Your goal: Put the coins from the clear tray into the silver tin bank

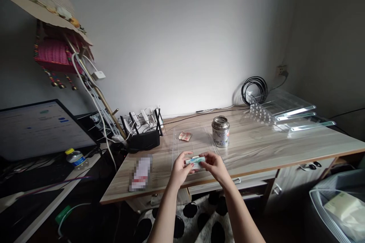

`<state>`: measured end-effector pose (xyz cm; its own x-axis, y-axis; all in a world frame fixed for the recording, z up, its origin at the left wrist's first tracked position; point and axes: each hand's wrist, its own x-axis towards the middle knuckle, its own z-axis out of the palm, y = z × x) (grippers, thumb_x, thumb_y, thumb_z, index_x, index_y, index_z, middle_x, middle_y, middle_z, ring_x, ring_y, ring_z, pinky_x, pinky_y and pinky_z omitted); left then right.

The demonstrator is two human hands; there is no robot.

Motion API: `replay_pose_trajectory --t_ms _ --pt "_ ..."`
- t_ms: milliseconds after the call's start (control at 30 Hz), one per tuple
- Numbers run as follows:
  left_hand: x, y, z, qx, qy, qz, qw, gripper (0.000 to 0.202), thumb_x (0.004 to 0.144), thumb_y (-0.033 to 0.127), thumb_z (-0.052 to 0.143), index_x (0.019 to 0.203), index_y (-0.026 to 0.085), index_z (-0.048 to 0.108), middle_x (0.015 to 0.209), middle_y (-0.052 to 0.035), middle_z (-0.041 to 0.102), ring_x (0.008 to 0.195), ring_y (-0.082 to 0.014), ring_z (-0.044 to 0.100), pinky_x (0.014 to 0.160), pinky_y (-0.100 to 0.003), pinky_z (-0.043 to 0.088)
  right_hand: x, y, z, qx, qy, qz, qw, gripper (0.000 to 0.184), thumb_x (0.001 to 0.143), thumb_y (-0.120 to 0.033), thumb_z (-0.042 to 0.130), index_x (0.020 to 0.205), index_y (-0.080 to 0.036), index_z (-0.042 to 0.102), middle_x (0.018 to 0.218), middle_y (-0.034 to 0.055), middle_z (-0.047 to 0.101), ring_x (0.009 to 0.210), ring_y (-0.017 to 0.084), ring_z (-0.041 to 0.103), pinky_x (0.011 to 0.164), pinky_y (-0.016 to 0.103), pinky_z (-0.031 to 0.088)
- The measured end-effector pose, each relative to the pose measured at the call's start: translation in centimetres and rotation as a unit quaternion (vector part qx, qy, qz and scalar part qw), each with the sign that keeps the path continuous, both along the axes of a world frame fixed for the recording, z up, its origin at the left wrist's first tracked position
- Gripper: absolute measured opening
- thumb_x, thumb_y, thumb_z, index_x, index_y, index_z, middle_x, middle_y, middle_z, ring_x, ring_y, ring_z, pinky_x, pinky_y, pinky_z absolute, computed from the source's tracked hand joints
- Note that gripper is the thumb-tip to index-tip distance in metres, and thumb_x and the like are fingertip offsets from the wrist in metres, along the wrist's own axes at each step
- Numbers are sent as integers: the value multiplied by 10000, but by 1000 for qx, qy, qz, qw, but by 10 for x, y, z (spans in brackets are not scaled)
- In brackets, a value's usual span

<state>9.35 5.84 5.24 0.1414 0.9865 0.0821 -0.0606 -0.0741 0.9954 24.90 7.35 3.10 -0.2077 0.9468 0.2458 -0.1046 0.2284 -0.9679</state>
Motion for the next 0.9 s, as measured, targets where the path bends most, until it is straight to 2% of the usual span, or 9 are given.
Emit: replay_pose_trajectory --t_ms 133,300,367,500,567,633,733,833,900 --pt "2 2 -1 -53 -8 -18 998 286 631 253 583 880 115 559 817 -83 633 573 -128 603 455 -179 444 3 -1 -1 26 -13 -32 999 198 639 -332 595 720 -153 616 646 32 601 555 117 517 482 230 421" --pt "-3 1 -3 -125 -83 -103 983 349 660 301 574 944 97 572 789 -110 642 652 -151 609 455 -165 417 2 -1 -3 34 7 -50 998 142 642 -284 583 696 -163 633 691 47 626 621 154 564 564 277 465" --pt "-4 2 -3 -117 -77 -85 986 329 651 304 591 906 96 583 807 -112 640 669 -148 607 475 -164 423 4 0 -2 38 8 -33 999 152 646 -263 582 748 -166 639 743 56 634 696 173 576 630 301 472" --pt "0 6 -1 -60 -24 -40 997 300 618 278 622 874 133 561 843 -85 638 627 -129 601 509 -188 444 8 2 3 14 2 17 1000 412 661 -293 579 1055 -177 550 874 75 618 799 190 569 648 311 476" --pt "5 9 1 -39 -5 -48 998 299 618 292 621 868 148 541 816 -71 641 612 -131 600 504 -196 446 8 4 5 6 -27 17 999 407 659 -335 584 1021 -151 559 794 67 618 672 159 570 556 272 470" --pt "10 13 3 -25 8 -58 998 277 619 306 618 830 150 529 764 -63 641 611 -141 601 495 -200 444 8 5 10 24 -84 4 996 315 657 -354 581 880 -132 602 660 42 603 532 123 532 470 235 430" --pt "15 20 2 9 45 -38 998 224 632 324 604 749 149 529 666 -50 628 591 -150 593 476 -201 431 15 10 29 100 -208 -17 973 188 672 -317 556 737 -155 625 587 24 594 505 117 510 456 218 389" --pt "10 30 -2 67 79 26 994 186 672 333 564 721 154 551 617 -40 612 601 -149 585 513 -208 429 43 33 69 185 -316 -92 926 141 677 -274 535 705 -185 641 619 17 617 533 117 514 493 215 378" --pt "3 38 -5 81 84 69 991 186 704 342 520 722 161 561 680 -51 624 667 -160 594 551 -215 439 71 63 100 214 -353 -176 894 158 673 -265 531 747 -189 648 645 16 627 544 117 518 508 213 373"
